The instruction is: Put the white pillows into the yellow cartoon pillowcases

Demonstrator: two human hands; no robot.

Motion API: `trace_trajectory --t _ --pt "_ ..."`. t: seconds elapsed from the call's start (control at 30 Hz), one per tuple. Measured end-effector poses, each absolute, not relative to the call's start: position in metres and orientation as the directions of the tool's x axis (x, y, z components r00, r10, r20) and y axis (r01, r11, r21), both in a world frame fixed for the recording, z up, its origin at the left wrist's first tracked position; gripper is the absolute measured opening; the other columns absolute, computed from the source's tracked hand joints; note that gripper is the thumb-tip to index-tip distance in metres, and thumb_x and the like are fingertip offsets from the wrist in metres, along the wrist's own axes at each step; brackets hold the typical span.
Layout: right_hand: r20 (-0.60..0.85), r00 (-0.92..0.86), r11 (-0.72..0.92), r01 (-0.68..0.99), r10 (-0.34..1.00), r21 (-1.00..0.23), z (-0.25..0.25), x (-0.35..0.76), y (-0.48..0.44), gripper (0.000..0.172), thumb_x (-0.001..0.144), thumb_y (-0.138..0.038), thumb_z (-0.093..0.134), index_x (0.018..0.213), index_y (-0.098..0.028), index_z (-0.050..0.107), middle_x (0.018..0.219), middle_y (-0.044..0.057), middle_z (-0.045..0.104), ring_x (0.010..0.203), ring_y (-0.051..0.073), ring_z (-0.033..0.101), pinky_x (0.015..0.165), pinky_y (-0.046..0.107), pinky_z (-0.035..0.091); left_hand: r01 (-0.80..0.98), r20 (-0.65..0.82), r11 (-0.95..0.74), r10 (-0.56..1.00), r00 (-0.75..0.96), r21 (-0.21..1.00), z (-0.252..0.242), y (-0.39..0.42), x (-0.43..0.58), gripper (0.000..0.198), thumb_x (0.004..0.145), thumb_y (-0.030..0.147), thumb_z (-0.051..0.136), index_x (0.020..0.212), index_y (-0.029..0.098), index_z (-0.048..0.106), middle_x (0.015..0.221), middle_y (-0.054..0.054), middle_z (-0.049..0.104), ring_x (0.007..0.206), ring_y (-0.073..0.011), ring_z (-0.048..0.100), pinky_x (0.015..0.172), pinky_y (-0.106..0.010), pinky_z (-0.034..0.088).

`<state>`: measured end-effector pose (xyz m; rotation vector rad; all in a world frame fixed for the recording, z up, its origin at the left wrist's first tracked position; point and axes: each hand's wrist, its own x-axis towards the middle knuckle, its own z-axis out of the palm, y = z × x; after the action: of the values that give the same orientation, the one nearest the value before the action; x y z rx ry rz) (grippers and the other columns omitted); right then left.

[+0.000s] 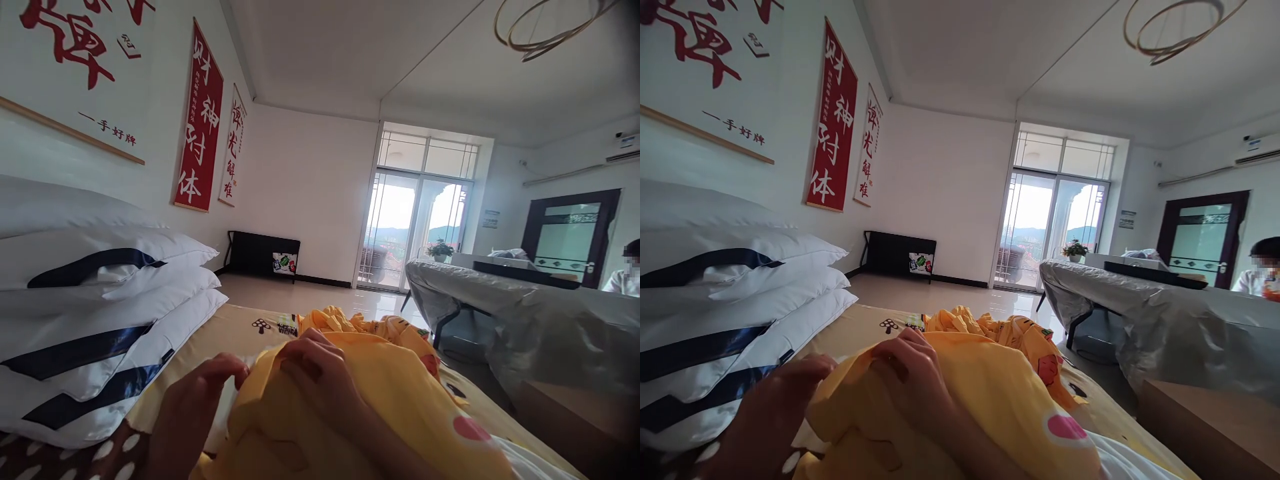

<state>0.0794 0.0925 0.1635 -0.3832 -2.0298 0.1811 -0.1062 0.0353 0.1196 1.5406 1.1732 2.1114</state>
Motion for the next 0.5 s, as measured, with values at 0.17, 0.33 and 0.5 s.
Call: trace_trajectory --t 0.17,0.33,0.5 --pt "0.772 -0.403 0.869 0.169 0.492 -0.465 0.166 0.077 0.093 0.011 0.076 -0.010 0.066 0.076 -0.021 0.067 0.075 -0.001 0.061 0.071 0.012 0.054 0.055 0.020 0.041 0.159 0.646 -0.627 0.744 -0.168 0.763 0.107 0.065 -0.123 0.024 0.072 0.038 0.068 0.086 0.020 0.074 0.099 -0.009 0.071 0.090 -0.0256 0.064 0.076 -0.028 0.053" --pt "0.826 -0.422 0.927 0.148 0.373 -0.344 0.163 0.067 0.091 0.012 0.078 -0.010 0.066 0.076 -0.022 0.067 0.069 -0.002 0.061 0.073 0.013 0.053 0.071 0.025 0.044 0.231 0.693 -0.686 0.718 0.062 0.690 0.102 0.072 -0.114 0.016 0.077 0.029 0.068 0.089 0.022 0.075 0.105 -0.007 0.070 0.097 -0.0235 0.062 0.083 -0.027 0.051" --pt "0.735 -0.605 0.952 0.170 0.305 -0.256 0.183 0.084 0.094 0.017 0.092 -0.019 0.052 0.100 -0.025 0.066 0.098 0.001 0.068 0.092 0.015 0.057 0.088 0.030 0.044 0.284 0.679 -0.624 0.713 -0.173 0.728 0.106 0.065 -0.107 0.022 0.077 0.039 0.065 0.083 0.020 0.074 0.085 -0.004 0.072 0.077 -0.0203 0.063 0.070 -0.025 0.052"
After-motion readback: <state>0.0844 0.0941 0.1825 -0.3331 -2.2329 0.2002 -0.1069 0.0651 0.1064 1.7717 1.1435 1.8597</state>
